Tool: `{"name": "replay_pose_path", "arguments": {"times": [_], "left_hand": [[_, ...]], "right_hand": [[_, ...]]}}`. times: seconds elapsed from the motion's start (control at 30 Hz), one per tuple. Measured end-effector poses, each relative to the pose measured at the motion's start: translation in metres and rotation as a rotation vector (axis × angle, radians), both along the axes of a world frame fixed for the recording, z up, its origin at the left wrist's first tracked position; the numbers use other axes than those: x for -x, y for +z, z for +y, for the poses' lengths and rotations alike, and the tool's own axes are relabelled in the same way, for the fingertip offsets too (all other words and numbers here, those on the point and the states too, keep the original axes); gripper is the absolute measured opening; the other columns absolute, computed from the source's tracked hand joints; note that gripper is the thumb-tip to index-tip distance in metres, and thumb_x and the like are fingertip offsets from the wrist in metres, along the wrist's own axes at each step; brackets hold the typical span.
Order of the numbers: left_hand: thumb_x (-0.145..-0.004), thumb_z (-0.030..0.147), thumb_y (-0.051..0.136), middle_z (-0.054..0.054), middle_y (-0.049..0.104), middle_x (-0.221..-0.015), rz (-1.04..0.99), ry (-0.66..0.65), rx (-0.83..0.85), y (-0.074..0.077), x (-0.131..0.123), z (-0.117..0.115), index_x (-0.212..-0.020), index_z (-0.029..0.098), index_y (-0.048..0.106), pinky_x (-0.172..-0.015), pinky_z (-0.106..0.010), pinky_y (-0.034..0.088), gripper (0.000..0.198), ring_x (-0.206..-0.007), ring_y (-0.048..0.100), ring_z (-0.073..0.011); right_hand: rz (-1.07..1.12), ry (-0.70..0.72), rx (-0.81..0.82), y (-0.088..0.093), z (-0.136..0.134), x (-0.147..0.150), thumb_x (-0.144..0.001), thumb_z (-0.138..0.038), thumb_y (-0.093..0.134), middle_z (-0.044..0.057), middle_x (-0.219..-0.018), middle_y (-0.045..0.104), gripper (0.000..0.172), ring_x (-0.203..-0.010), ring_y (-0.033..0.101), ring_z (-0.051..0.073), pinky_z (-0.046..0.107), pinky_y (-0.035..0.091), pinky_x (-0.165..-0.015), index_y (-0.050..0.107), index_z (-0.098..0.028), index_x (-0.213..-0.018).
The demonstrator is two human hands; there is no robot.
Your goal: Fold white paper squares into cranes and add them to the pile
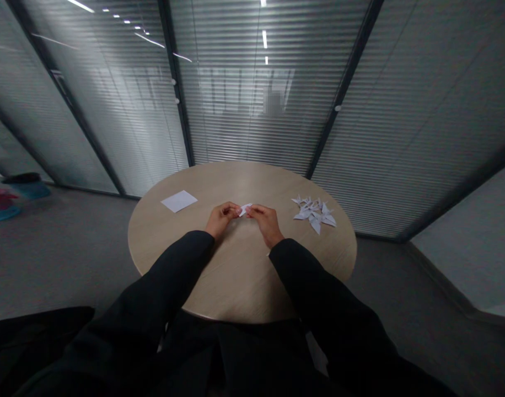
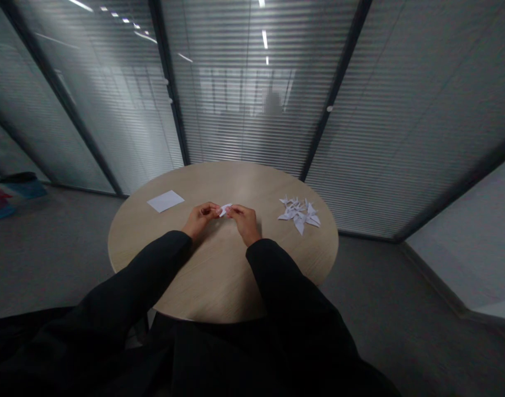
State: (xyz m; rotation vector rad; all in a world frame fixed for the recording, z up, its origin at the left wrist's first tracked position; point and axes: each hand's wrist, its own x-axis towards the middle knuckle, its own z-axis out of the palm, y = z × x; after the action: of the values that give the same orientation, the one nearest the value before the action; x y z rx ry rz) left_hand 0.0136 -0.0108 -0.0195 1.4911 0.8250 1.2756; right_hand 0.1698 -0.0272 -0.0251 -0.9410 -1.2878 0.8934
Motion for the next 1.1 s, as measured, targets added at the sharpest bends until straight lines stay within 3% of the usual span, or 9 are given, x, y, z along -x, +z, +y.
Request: {"name": "replay_pose_path", "arguments": {"times": [0.17,0.5,0.73,1.1], "left_hand": [[-0.063,0.037,0.079,0.0,0.062,-0.068,0.041,-0.1,0.023,-0.0021,-0.002,-0.0013,-0.079,0.015,0.059,-0.065,-0.026,0.046,0.034,-0.064,0.056,-0.0115],[-0.055,0.04,0.081,-0.004,0.067,-0.066,0.103,-0.083,0.093,-0.0002,0.0029,-0.0001,-0.072,0.014,0.065,-0.062,-0.027,0.043,0.035,-0.061,0.057,-0.0132],[-0.058,0.036,0.081,-0.006,0.069,-0.067,0.125,-0.136,0.121,-0.0017,0.0025,0.0001,-0.074,0.012,0.069,-0.062,-0.028,0.043,0.031,-0.06,0.058,-0.0138],[-0.061,0.033,0.08,-0.01,0.07,-0.071,0.086,-0.186,0.202,-0.0003,0.0014,0.0001,-0.072,0.012,0.066,-0.066,-0.032,0.049,0.028,-0.065,0.064,-0.0174]], "right_hand": [[-0.083,-0.025,-0.027,-0.0018,0.0045,-0.0038,-0.067,-0.041,0.071,0.002,-0.063,0.066,0.023,-0.064,0.06,0.017,0.03,0.047,-0.066,0.071,-0.018,-0.066],[-0.04,0.03,0.022,0.0009,0.0045,-0.0033,-0.064,-0.042,0.074,0.004,-0.08,0.072,0.028,-0.076,0.065,0.02,0.033,0.05,-0.073,0.073,-0.018,-0.078],[-0.109,-0.019,-0.03,-0.0001,0.0058,-0.0065,-0.067,-0.042,0.071,0.001,-0.063,0.065,0.024,-0.061,0.057,0.015,0.029,0.045,-0.063,0.069,-0.018,-0.068],[-0.117,-0.036,-0.022,0.0013,0.0049,-0.0075,-0.066,-0.044,0.07,-0.002,-0.057,0.058,0.027,-0.057,0.052,0.014,0.028,0.041,-0.059,0.066,-0.018,-0.067]]}}
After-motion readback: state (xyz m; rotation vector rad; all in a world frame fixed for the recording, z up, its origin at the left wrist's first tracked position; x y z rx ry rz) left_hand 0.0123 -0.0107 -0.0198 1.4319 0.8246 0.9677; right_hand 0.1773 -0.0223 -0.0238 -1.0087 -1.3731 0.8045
